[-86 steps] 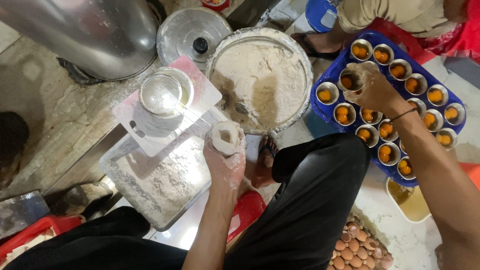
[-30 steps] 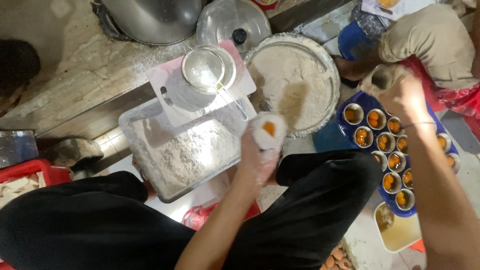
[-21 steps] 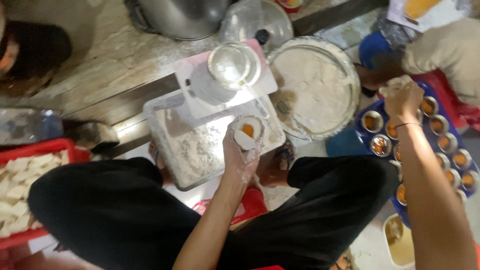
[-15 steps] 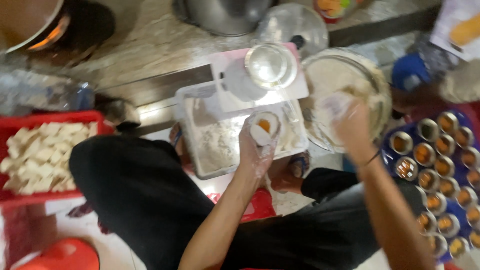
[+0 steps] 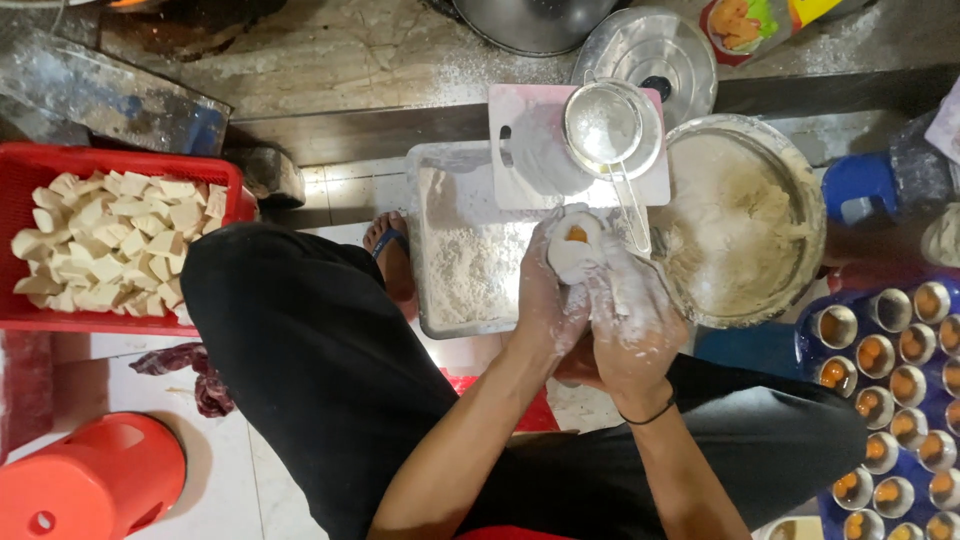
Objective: The person shapes dough by hand, fills it with egg yolk, and seals it before placing it into a large pot of water.
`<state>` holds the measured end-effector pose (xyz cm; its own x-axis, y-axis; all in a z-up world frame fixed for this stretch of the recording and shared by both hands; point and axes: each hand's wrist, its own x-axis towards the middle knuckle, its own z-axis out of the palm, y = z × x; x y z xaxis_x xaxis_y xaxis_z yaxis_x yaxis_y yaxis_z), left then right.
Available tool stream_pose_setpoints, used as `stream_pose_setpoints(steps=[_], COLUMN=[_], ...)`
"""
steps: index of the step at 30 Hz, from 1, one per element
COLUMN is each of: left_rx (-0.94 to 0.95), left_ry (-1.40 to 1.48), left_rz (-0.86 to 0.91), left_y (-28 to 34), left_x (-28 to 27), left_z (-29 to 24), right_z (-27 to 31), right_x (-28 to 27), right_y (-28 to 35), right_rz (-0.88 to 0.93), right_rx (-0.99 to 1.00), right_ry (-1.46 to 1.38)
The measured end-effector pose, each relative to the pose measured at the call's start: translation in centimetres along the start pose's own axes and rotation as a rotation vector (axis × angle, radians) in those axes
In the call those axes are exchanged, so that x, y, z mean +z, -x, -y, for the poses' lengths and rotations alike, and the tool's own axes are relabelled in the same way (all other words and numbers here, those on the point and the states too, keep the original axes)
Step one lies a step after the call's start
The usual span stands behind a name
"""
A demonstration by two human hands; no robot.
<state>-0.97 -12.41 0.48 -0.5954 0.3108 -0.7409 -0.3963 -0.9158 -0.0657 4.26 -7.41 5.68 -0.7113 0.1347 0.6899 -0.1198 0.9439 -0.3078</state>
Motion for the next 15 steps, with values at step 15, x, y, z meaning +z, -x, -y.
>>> stream_pose_setpoints(steps=[15], left_rx=[0.037], left_ry=[-0.162], left_rz=[0.192], left_y=[2.6], left_x=[1.1], left_z=[-0.3], right_z=[0.8], right_x=[-2.1], right_y=[-3.1], right_rz=[0.248], right_rx=[-0.096], right_ry=[-0.077])
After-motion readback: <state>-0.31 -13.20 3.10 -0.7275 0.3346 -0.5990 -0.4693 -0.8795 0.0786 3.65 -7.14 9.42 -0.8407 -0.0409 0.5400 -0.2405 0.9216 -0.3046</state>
